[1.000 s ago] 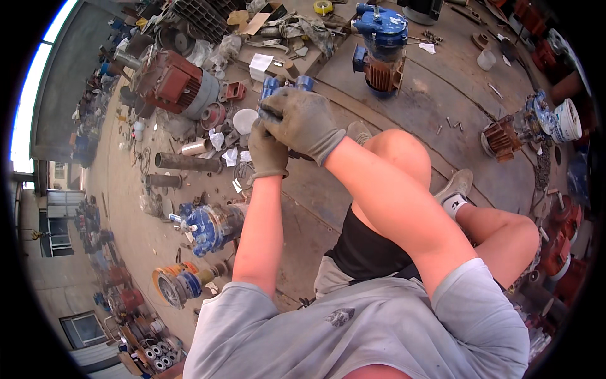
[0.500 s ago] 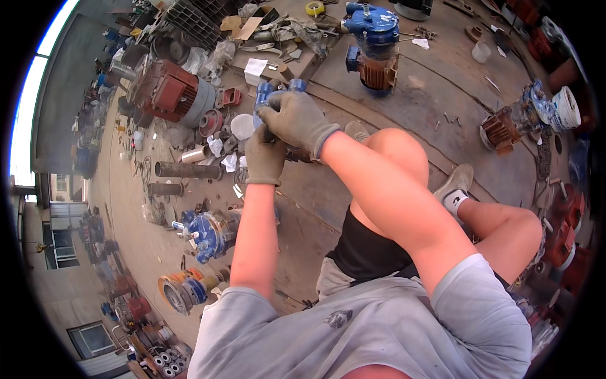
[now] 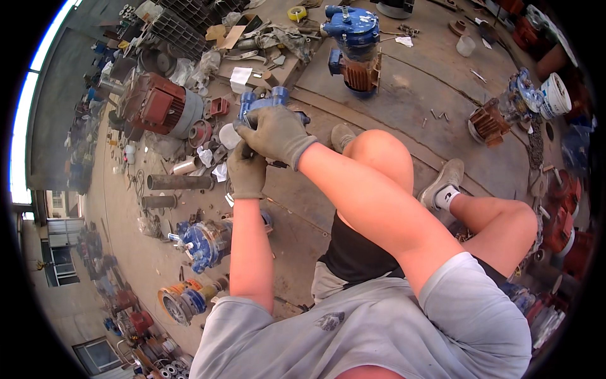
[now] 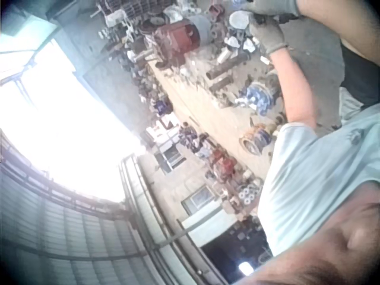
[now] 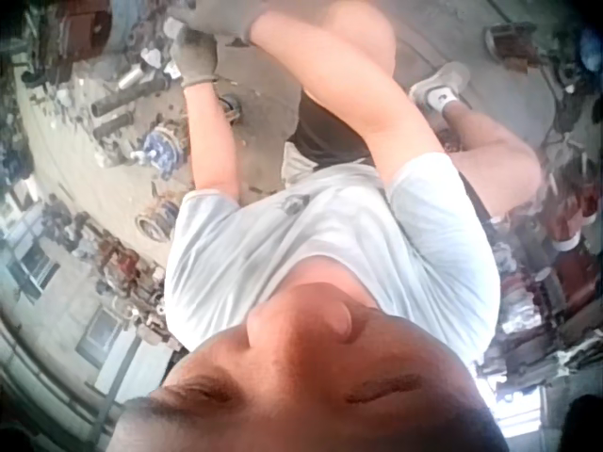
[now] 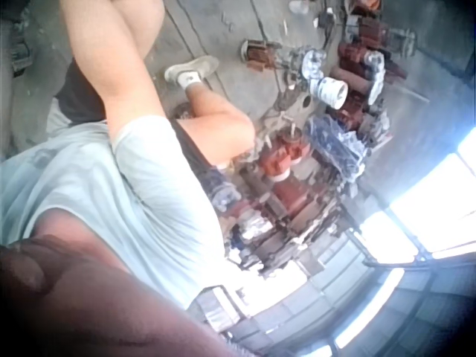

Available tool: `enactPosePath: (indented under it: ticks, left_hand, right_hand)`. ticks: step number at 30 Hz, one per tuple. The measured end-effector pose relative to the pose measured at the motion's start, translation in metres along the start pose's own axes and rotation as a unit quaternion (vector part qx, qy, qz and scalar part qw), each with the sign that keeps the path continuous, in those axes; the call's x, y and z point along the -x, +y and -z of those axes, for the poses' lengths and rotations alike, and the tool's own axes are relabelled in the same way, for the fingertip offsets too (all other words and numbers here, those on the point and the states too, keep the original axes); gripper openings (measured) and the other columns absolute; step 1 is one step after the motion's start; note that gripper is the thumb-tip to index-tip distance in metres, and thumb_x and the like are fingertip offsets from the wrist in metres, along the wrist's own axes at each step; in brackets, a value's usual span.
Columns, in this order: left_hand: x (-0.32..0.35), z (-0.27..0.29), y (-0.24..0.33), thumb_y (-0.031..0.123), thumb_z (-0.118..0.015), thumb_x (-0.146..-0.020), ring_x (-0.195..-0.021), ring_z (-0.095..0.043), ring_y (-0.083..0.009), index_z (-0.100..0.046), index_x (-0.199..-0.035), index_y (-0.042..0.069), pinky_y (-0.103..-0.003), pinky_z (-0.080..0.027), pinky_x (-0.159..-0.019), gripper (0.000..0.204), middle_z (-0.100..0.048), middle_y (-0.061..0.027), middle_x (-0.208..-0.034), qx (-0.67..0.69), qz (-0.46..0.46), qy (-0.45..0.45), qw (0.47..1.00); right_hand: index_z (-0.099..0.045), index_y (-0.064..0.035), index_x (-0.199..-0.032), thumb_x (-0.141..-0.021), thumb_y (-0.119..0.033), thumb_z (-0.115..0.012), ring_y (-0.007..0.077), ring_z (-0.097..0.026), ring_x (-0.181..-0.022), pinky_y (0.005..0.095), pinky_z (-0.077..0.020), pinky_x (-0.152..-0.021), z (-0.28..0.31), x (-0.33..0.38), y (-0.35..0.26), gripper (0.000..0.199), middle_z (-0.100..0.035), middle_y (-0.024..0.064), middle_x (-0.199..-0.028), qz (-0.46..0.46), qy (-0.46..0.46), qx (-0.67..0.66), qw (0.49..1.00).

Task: The person sits on the floor of a workshop and uses a wrench to loosen and remove bolts from a blue electric motor. They place the removed bolts into a small bucket and continue to disassemble the motor housing.

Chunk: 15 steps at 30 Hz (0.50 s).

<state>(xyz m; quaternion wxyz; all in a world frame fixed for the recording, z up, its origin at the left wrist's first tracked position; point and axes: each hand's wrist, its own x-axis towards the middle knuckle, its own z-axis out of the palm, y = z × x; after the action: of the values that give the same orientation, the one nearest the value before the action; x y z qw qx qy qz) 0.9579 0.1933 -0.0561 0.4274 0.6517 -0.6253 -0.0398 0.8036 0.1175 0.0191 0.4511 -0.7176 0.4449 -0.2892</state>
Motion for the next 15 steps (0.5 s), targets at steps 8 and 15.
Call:
enactPosePath:
  ticks: [8, 15]
  left_hand:
    - [0.005, 0.0, -0.039, 0.015, -0.074, -0.094, -0.092, -0.075, -0.034, -0.077, -0.107, 0.008, -0.043, -0.056, -0.077, 0.016, -0.079, -0.0148, -0.103, -0.156, 0.026, -0.006, 0.987]
    - [-0.002, 0.003, 0.017, 0.019, -0.076, -0.091, -0.083, -0.075, -0.0292, -0.076, -0.101, 0.006, -0.042, -0.056, -0.076, 0.017, -0.079, -0.0144, -0.091, -0.033, 0.185, 0.021, 0.982]
  right_hand:
    - [-0.08, -0.0011, -0.108, -0.098, -0.02, -0.074, 0.0156, -0.072, -0.086, 0.0328, -0.0581, -0.086, -0.026, -0.011, 0.027, 0.022, -0.08, 0.0145, -0.095, 0.04, -0.102, -0.285, 0.952]
    - [-0.079, -0.0031, -0.103, -0.084, -0.032, -0.088, 0.0302, -0.075, -0.089, 0.0404, -0.0588, -0.087, -0.022, -0.019, 0.031, 0.036, -0.077, 0.0192, -0.094, 0.084, 0.013, -0.087, 0.993]
